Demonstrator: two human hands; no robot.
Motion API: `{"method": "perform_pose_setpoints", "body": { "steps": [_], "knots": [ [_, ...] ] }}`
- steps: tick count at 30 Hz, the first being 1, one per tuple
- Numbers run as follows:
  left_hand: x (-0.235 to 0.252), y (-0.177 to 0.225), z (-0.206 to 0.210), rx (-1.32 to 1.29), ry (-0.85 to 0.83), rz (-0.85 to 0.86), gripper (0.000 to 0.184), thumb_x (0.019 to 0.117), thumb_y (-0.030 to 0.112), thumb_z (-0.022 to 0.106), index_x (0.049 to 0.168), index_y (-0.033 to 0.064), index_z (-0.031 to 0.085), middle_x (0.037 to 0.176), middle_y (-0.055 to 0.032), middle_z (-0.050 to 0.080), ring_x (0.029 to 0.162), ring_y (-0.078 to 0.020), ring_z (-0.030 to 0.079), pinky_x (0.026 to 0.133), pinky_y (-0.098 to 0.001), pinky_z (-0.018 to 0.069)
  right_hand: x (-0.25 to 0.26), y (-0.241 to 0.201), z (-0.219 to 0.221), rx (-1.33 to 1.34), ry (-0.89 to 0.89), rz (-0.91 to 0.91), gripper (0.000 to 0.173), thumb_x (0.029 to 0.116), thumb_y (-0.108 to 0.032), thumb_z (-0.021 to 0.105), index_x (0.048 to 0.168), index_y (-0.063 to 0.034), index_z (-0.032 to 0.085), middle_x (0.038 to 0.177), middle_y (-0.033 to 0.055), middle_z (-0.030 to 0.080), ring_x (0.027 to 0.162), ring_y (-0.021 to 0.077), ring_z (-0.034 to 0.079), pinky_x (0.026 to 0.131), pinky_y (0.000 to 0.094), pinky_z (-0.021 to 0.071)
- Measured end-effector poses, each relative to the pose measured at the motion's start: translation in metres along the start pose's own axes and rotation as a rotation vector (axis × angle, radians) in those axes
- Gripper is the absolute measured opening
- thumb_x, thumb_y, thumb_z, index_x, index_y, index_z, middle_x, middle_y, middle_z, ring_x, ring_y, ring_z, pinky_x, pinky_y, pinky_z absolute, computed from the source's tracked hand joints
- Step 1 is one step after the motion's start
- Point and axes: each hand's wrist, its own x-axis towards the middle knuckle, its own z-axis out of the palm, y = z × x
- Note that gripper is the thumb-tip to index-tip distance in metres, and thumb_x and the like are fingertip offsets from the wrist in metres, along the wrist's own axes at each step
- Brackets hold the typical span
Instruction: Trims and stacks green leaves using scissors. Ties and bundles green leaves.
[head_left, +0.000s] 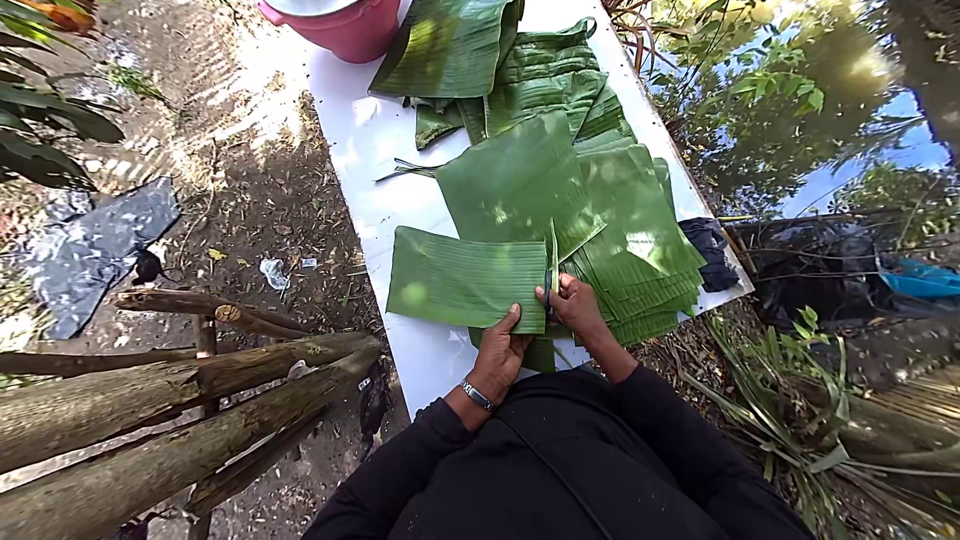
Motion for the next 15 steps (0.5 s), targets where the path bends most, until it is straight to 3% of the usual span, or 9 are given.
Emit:
{"method": "perform_pose_setpoints", "body": {
  "steps": [3, 5, 8, 10, 12, 15],
  "knots": [
    [-0.006, 0.003, -0.001, 0.027, 0.028, 0.079, 0.031, 0.1045, 0.009, 0.056, 0.133, -0.0019, 0.05, 0.113, -0.0225, 0.069, 0.097, -0.0315, 0.072, 0.087, -0.0458, 0.0608, -0.002, -0.003, 0.0, -0.004, -0.047, 0.042, 0.022, 0.0925, -0.019, 0.077, 0.091, -0.0028, 0.062, 0.066, 0.0034, 0.063, 0.05, 0.0104, 0.056, 0.049, 0.0277, 0.0488],
    [-0.016, 0.01, 0.0, 0.12, 0.062, 0.259, 0.034, 0.1016, 0.002, 0.059, 0.133, -0.0035, 0.047, 0.109, -0.021, 0.069, 0.094, -0.0286, 0.072, 0.084, -0.0442, 0.0613, -0.006, -0.01, -0.003, -0.016, -0.15, 0.095, 0.021, 0.0974, -0.021, 0.071, 0.095, -0.0018, 0.062, 0.069, 0.003, 0.065, 0.05, 0.0095, 0.056, 0.049, 0.0264, 0.0501],
    [-0.032, 0.028, -0.001, 0.225, 0.104, 0.568, 0.033, 0.0977, -0.003, 0.062, 0.128, -0.0061, 0.05, 0.104, -0.0148, 0.07, 0.094, -0.0204, 0.072, 0.085, -0.038, 0.0616, -0.019, -0.016, -0.013, -0.179, -0.467, 0.148, 0.033, 0.1027, -0.032, 0.062, 0.114, -0.0016, 0.065, 0.083, 0.0026, 0.071, 0.055, 0.0058, 0.057, 0.051, 0.0243, 0.049],
    [-0.038, 0.041, -0.005, 0.233, 0.104, 0.72, 0.031, 0.0969, -0.005, 0.061, 0.126, -0.0053, 0.051, 0.104, -0.0117, 0.071, 0.095, -0.0183, 0.072, 0.087, -0.037, 0.0614, -0.024, -0.01, -0.022, -0.401, -0.731, 0.054, 0.046, 0.0977, -0.041, 0.065, 0.119, -0.0005, 0.067, 0.086, 0.0063, 0.072, 0.061, 0.0106, 0.061, 0.058, 0.0314, 0.0521],
    [-0.039, 0.053, -0.008, 0.235, 0.094, 0.83, 0.029, 0.0959, -0.005, 0.061, 0.123, -0.0046, 0.053, 0.102, -0.0102, 0.072, 0.096, -0.0178, 0.072, 0.088, -0.0375, 0.061, -0.029, -0.009, -0.029, -0.517, -0.913, -0.096, 0.054, 0.092, -0.045, 0.072, 0.12, 0.0009, 0.068, 0.08, 0.0077, 0.07, 0.064, 0.0138, 0.061, 0.064, 0.0372, 0.0528],
    [-0.039, 0.064, -0.007, 0.255, 0.072, 0.927, 0.027, 0.0931, -0.007, 0.061, 0.119, -0.001, 0.057, 0.1, -0.005, 0.074, 0.095, -0.0147, 0.072, 0.089, -0.0357, 0.0611, -0.035, -0.013, -0.045, -0.315, -0.864, -0.183, 0.047, 0.0918, -0.04, 0.074, 0.117, -0.0013, 0.067, 0.076, -0.002, 0.066, 0.059, 0.0021, 0.056, 0.055, 0.0222, 0.0484]
  ]
}}
